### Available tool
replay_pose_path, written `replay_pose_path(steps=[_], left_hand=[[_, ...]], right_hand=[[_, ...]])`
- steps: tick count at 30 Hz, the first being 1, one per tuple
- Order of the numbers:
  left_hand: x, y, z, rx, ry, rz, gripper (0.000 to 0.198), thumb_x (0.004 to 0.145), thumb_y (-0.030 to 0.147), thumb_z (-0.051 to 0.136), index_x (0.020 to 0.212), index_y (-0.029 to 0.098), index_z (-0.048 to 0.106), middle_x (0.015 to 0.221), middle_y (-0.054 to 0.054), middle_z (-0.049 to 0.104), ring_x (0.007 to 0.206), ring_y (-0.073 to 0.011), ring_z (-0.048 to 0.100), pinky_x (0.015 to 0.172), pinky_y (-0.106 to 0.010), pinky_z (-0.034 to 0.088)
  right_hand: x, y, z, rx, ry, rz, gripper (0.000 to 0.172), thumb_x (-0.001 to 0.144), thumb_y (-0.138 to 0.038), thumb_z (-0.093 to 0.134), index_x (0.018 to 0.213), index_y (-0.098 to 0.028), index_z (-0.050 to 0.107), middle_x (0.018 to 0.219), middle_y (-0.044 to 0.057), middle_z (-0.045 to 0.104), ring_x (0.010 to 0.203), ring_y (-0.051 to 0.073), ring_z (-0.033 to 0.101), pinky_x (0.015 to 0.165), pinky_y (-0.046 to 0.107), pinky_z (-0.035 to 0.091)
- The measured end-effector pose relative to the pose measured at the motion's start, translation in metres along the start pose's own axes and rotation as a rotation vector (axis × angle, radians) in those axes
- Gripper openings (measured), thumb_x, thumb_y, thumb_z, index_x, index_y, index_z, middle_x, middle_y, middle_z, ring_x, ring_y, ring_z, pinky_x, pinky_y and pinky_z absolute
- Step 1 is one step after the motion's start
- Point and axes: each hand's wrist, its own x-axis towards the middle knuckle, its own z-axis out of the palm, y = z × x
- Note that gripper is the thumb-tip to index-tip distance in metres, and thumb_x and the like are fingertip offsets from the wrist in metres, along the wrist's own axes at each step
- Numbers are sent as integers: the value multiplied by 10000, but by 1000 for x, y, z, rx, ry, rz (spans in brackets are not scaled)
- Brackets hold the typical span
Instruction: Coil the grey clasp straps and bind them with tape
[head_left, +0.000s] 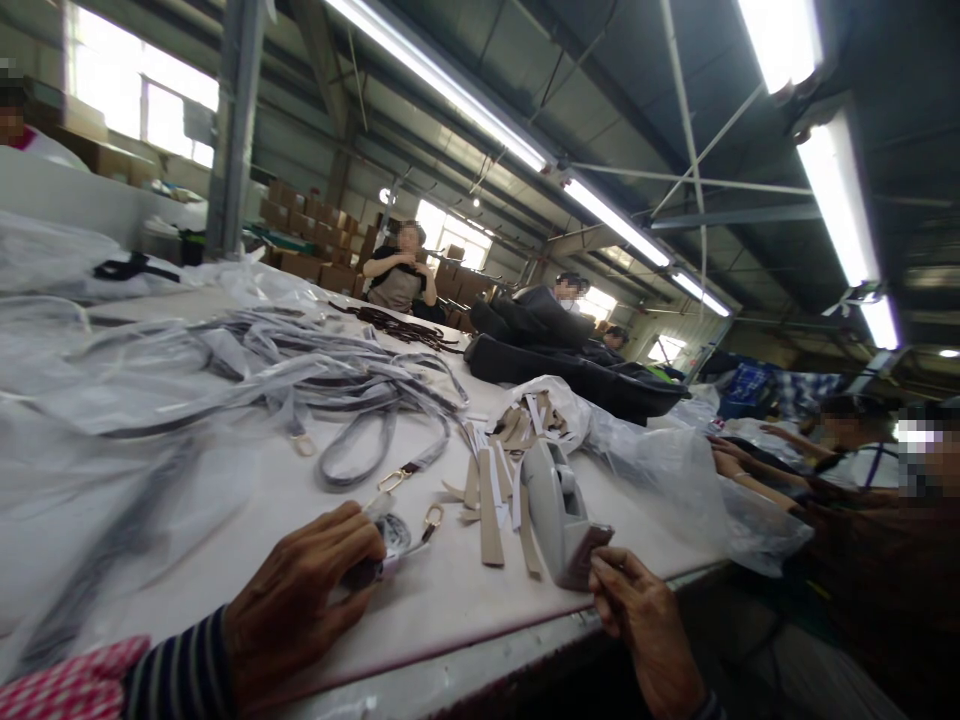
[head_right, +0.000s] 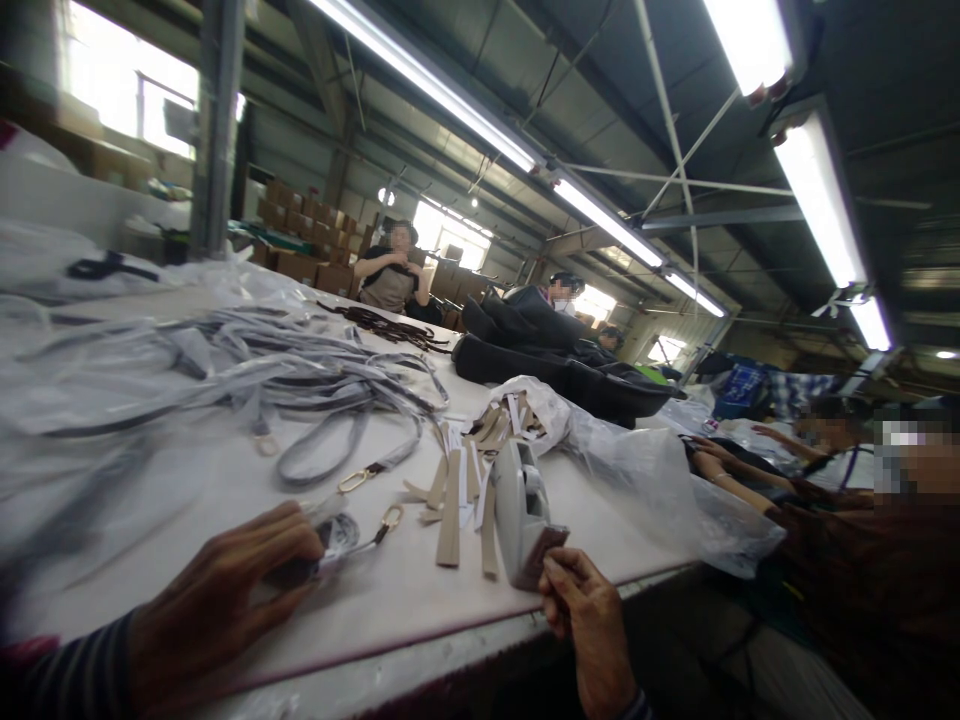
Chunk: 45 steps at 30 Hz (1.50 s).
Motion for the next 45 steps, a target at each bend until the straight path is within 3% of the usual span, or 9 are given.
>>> replay_pose_path(steps=[7,14,17,23,29,34,38,41,45], left_hand=[[1,0,0,-4,11,6,148,853,76,498,806,211,535,738,-4,572,699,-162,507,632,-255,392],[-2,-6,0,-43,-25,-29,93,880,121,522,851,201,561,762,-2,573,696,-146,537,653,-246,418],[-1,-9,1,-101,-5,-58,56,888,182,549,864,194,598,762,-5,594,672,-139,564,630,-235,439],[6,-7,-10,-188,104,-296,142,797,314,692,834,179,664,721,17,658,622,-127,584,606,-228,453],[13,-5,-17,-260,148,-470,171,749,316,731,809,165,677,652,37,631,586,-117,557,569,-220,427],[10,-4,-15,-276,123,-420,163,759,314,717,811,174,653,661,38,621,581,-119,550,573,-226,427],[2,-5,-8,-205,67,-248,125,839,312,632,835,188,635,750,9,624,652,-143,570,618,-247,430],[-3,-6,-2,-171,5,-110,90,869,257,558,819,193,595,762,2,584,673,-151,551,640,-260,420],[-6,-4,3,-144,-32,-39,67,853,220,530,791,197,537,759,-3,565,685,-162,534,644,-271,411]], right_hand=[[-4,15,12,-57,-84,26,484,642,-548,832,837,-153,632,572,-18,608,368,69,441,361,171,254],[-34,-13,-2,-155,-69,-17,390,762,-524,762,832,-160,640,577,-37,560,393,37,360,401,178,216],[-53,-23,-1,-305,-190,-17,365,818,-522,704,794,-165,634,564,-42,531,397,43,336,402,191,213],[-83,-38,51,-612,-598,-145,205,896,-350,621,774,-189,655,636,-25,569,578,111,494,539,215,365],[-81,-55,108,-657,-766,-400,97,898,-203,610,816,-197,661,710,-33,628,663,116,564,633,222,380],[-72,-53,131,-628,-719,-488,97,873,-136,630,795,-189,655,707,-33,622,668,111,562,636,219,379],[-72,-50,133,-618,-688,-548,80,863,-124,652,835,-198,664,751,-34,629,691,107,581,669,214,401],[-64,-57,111,-679,-600,-601,88,865,-126,647,824,-202,662,793,-26,620,727,111,586,695,219,410],[-29,-77,51,-780,-277,-587,93,886,-214,601,819,-200,664,877,16,625,785,146,580,714,255,428]])
